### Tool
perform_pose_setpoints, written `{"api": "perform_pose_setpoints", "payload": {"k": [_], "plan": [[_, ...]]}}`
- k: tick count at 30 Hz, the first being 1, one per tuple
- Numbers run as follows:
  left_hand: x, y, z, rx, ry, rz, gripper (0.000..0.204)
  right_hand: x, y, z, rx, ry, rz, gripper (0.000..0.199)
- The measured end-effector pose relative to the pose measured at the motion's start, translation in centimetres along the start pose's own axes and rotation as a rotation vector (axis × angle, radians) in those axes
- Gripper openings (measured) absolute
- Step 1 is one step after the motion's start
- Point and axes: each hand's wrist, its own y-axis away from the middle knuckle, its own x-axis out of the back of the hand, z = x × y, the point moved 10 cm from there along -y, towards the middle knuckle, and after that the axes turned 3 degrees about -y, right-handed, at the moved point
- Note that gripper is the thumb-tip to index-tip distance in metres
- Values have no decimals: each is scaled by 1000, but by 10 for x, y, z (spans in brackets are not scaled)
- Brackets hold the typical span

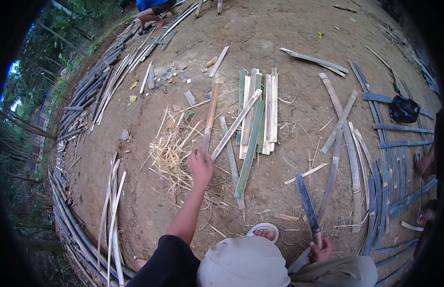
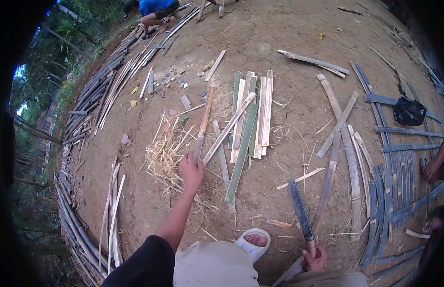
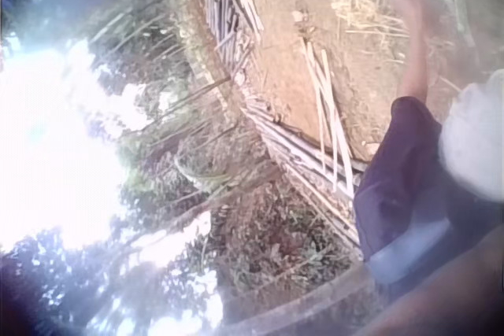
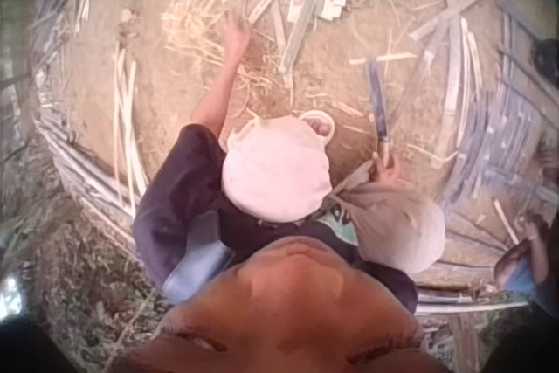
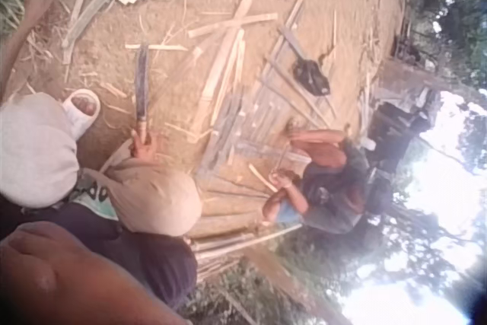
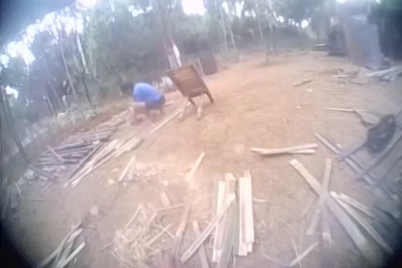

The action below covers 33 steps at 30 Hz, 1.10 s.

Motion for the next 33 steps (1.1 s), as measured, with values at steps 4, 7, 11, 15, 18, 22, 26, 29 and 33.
{"api": "perform_pose_setpoints", "payload": {"k": [4, 7, 11, 15, 18, 22, 26, 29, 33], "plan": [[-19, 4, 19, -130, 32, -117, 40, 16, 0, -1, -1, 30, 132, 33], [-21, 11, 17, -126, 112, -138, 37, 19, 1, -1, 1, 30, 190, 29], [-5, -8, -36, -14, 37, -8, 36, 5, -4, 1, -119, 103, 15, 23], [16, 11, -14, -262, 60, 6, 47, 0, -6, 1, -90, 51, -6, 19], [8, 88, 55, -706, 11, -591, 63, 2, -9, 4, -99, 36, -3, 18], [14, 168, 47, -871, 79, -754, 56, -3, -11, 1, -147, 125, -27, 25], [18, 161, 29, -914, -136, -605, 54, 1, -17, 0, -135, 98, -62, 21], [19, 156, 2, -859, -195, -595, 47, -17, -14, -20, -197, 190, -119, 22], [43, 123, -15, -655, -148, -485, 37, -34, -9, -15, -249, 217, -274, 29]]}}
